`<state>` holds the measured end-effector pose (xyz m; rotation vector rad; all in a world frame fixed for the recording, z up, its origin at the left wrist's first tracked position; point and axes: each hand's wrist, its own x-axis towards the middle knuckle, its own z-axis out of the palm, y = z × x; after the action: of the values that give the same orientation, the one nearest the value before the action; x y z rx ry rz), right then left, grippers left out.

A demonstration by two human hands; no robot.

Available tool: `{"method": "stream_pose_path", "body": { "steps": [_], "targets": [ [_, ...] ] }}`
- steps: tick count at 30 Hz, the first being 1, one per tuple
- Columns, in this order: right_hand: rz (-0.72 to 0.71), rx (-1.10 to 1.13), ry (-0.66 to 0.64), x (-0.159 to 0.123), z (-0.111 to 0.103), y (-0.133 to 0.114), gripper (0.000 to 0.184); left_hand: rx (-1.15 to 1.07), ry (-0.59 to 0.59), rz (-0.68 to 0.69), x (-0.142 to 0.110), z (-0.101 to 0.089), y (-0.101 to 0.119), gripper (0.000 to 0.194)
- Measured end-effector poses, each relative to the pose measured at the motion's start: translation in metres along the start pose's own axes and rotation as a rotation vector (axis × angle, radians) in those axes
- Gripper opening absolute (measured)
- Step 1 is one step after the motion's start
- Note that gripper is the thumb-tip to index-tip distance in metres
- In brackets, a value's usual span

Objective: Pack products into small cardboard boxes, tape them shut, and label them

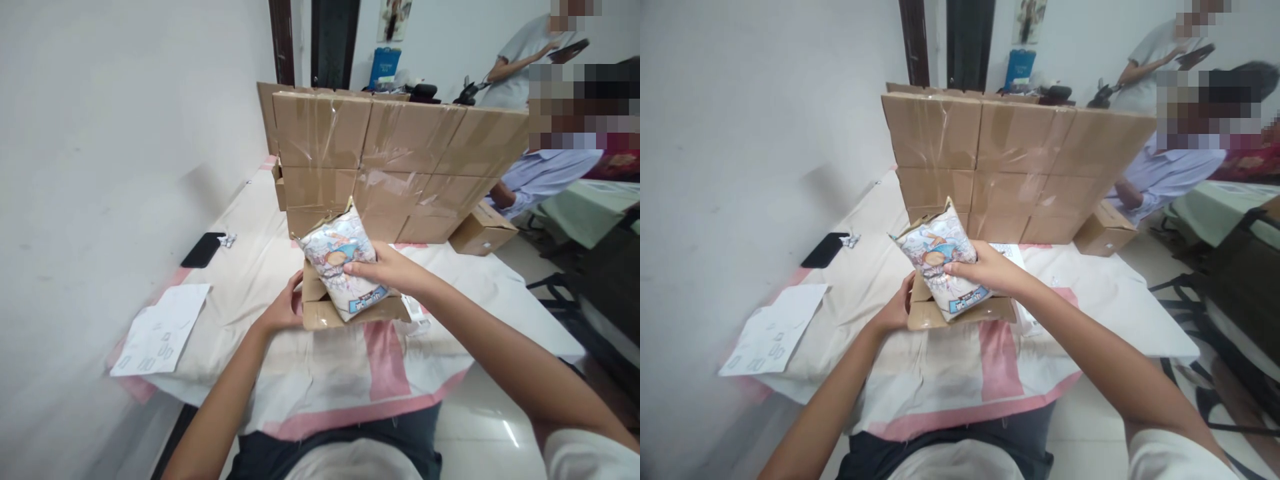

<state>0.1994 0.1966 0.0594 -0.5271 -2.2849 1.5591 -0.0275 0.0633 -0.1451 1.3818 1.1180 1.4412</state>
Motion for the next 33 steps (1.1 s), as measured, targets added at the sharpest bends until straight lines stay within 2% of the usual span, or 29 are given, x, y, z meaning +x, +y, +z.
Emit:
{"method": "stream_pose_path", "body": {
  "steps": [3,8,11,14,21,27,30,33],
  "targets": [
    [0.005,-0.069,0.026,0.010,-0.004,0.009,0.040,-0.032,-0.005,0.007,0.000,0.000,0.001,0.134],
    [-0.282,-0.348,0.256,0.025,-0.016,0.019,0.036,0.060,-0.020,0.022,0.000,-0.006,-0.003,0.127],
    [-0.379,-0.509,0.300,0.025,-0.021,0.025,0.034,0.111,-0.022,0.052,0.000,-0.009,-0.006,0.128],
    [-0.403,-0.528,0.283,0.023,-0.021,0.030,0.036,0.144,-0.023,0.057,0.001,-0.011,-0.008,0.129],
    [-0.338,-0.567,0.196,0.009,-0.013,0.026,0.040,0.172,-0.034,0.052,0.002,-0.012,-0.008,0.129],
    [-0.451,-0.921,0.033,-0.002,-0.020,0.032,0.064,0.167,-0.027,0.046,0.002,-0.011,-0.006,0.127],
    [-0.441,-0.956,0.052,-0.003,-0.027,0.032,0.059,0.180,-0.027,0.047,0.001,-0.011,-0.008,0.129],
    [-0.325,-0.910,0.026,-0.003,-0.034,0.023,0.048,0.190,-0.036,0.044,0.001,-0.013,-0.012,0.130]
  ]
}}
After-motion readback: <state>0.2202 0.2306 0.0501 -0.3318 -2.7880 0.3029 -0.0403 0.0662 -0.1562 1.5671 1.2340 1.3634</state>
